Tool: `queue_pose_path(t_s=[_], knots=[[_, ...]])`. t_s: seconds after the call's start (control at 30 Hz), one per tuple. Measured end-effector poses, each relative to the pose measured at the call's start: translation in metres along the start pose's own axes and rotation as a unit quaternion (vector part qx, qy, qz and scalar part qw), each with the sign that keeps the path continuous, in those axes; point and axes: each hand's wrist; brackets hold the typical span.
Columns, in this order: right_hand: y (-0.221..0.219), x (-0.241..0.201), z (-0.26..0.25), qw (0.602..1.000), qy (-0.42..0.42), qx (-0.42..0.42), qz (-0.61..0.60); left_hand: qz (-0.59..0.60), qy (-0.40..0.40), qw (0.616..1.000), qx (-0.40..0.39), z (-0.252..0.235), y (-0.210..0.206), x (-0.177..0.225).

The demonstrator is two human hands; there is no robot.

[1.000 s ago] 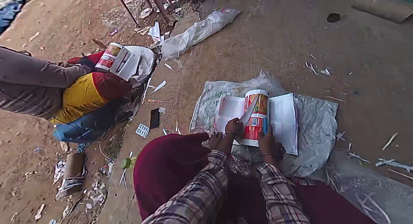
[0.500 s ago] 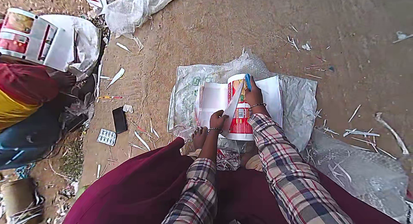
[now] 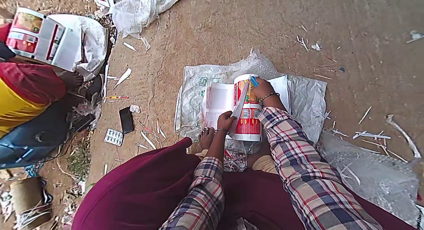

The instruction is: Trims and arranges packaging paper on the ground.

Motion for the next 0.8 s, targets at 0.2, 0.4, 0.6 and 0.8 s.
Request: queue_pose_path(t_s=[0.2, 0.4, 0.6, 0.8], knots=[[-0.005, 0.018, 0.026, 1.0, 0.014, -0.004, -0.01, -0.01, 0.014, 1.0, 0.022, 0.01, 0.009, 0.0], [-0.079, 0.055, 0.063, 0.991, 0.011, 0.114, -0.065, -0.084, 0.075, 0.99, 0.085, 0.011, 0.014, -0.004], [-0.091, 0.059, 0.041, 0.983, -0.048, 0.168, -0.053, -0.125, 0.093, 0.984, 0.091, 0.006, 0.016, -0.001], [-0.067, 0.048, 0.035, 0.989, 0.035, 0.129, -0.07, -0.096, 0.064, 0.989, 0.094, 0.006, 0.018, -0.01]])
Point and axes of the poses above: each hand's wrist, its own z-axis away from the middle knuckle, its own y-axis out of the back of the hand, x = y × z, and after that the axes turned 7 degrees about -x, right-handed
